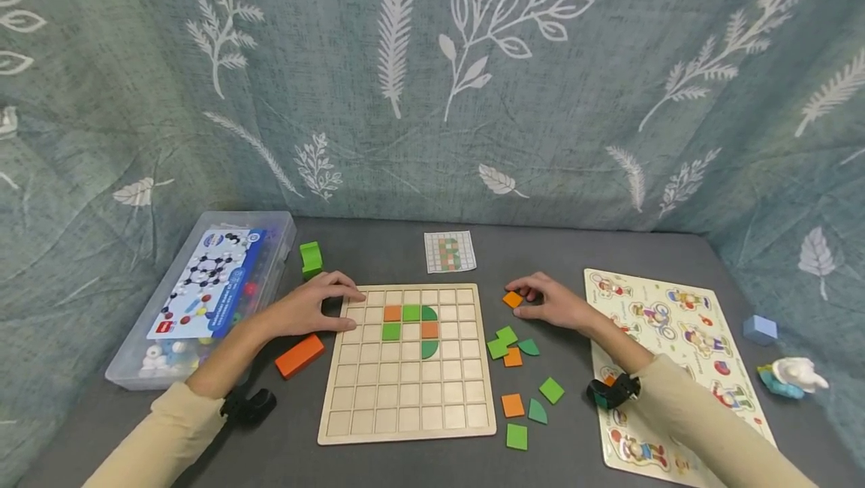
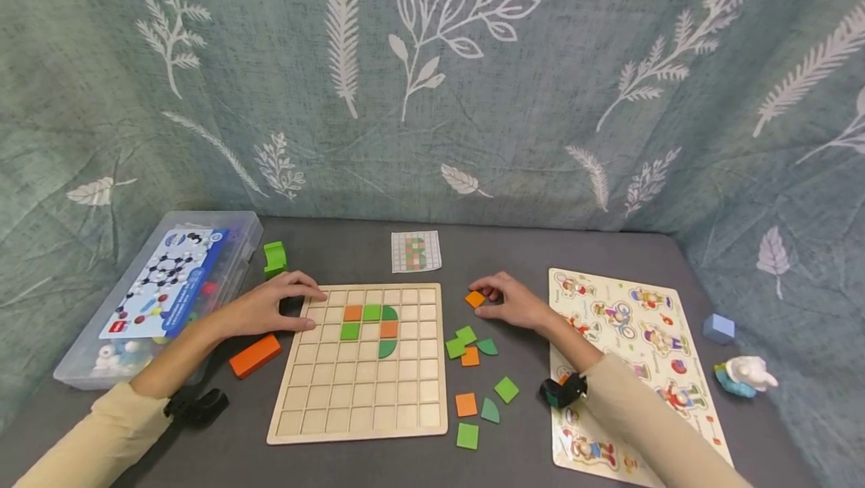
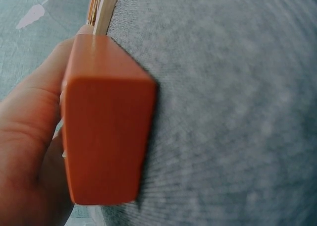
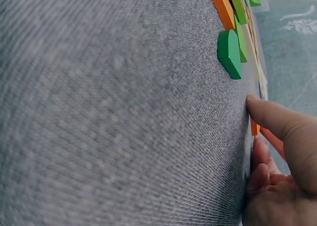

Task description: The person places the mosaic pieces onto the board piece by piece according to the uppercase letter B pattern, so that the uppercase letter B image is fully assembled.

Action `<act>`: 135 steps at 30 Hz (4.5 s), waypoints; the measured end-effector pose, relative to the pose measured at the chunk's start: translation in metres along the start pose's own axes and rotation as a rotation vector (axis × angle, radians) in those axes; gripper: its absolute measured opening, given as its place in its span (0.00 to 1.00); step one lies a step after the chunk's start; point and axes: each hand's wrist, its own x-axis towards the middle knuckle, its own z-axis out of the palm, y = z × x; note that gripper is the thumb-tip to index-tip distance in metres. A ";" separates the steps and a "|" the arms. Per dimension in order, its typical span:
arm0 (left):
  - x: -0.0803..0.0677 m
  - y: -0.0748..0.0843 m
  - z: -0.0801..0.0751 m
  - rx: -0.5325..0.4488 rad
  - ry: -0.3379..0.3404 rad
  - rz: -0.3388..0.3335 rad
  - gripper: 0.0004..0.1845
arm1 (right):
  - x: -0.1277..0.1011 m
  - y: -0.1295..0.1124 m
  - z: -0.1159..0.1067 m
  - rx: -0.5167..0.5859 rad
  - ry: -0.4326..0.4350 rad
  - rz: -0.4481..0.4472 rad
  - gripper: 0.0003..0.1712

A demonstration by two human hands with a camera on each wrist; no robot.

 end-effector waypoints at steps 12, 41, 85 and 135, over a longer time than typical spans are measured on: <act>-0.002 0.000 -0.002 0.014 0.004 0.002 0.21 | 0.002 0.000 0.003 -0.004 0.034 -0.022 0.17; 0.001 -0.001 0.001 0.005 -0.001 0.018 0.21 | -0.001 0.001 0.006 -0.017 0.072 -0.025 0.16; -0.001 0.002 -0.002 0.009 -0.011 -0.005 0.22 | 0.018 -0.094 0.082 -0.062 0.080 -0.349 0.13; 0.001 0.002 -0.001 0.012 -0.008 -0.003 0.21 | 0.042 -0.132 0.126 -0.306 -0.071 -0.460 0.10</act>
